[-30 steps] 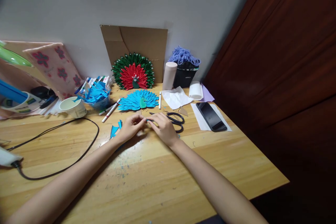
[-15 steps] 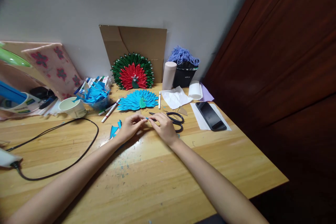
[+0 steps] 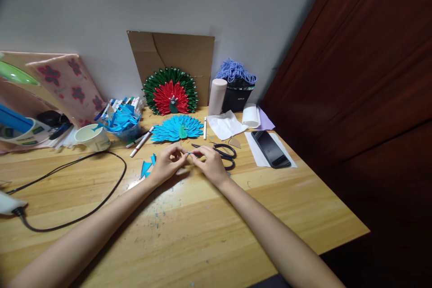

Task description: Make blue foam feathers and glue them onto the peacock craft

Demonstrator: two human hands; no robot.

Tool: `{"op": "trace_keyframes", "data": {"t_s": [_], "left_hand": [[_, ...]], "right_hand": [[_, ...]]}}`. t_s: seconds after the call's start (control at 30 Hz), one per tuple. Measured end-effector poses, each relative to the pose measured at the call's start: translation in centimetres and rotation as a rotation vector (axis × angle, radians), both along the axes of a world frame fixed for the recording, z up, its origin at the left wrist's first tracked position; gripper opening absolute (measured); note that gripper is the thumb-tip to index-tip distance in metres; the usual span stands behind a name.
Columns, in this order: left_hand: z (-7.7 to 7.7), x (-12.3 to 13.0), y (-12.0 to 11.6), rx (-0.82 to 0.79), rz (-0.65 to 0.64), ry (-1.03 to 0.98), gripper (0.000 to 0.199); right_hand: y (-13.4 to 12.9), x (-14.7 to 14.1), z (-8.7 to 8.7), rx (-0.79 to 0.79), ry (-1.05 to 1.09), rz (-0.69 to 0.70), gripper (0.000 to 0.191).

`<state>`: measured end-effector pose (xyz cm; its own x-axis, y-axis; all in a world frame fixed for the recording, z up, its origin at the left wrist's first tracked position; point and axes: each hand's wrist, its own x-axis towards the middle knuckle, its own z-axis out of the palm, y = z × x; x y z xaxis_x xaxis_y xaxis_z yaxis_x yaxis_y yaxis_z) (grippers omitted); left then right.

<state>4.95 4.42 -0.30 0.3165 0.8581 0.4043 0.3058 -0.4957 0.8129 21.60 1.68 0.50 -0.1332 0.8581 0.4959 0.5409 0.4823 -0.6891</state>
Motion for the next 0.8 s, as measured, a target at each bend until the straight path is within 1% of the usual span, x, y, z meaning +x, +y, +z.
{"op": "trace_keyframes", "data": {"t_s": [0.2,0.47,0.67,0.8], "left_hand": [[0.1,0.0,0.0,-0.045,-0.001,-0.020,0.014],[-0.2,0.1,0.2,-0.102,0.000,-0.043,0.016],[-0.2,0.1,0.3,-0.173,0.052,-0.076,0.017],[-0.1,0.0,0.5,-0.217,0.075,-0.119,0.018]], "right_hand": [[0.2,0.3,0.3,-0.029,-0.039,-0.014,0.008],[0.3,0.5,0.7,0.003,-0.112,-0.029,0.008],[0.8,1.4,0.4,0.013,-0.128,-0.057,0.008],[0.9,1.8,0.4,0.026,-0.101,-0.072,0.008]]}}
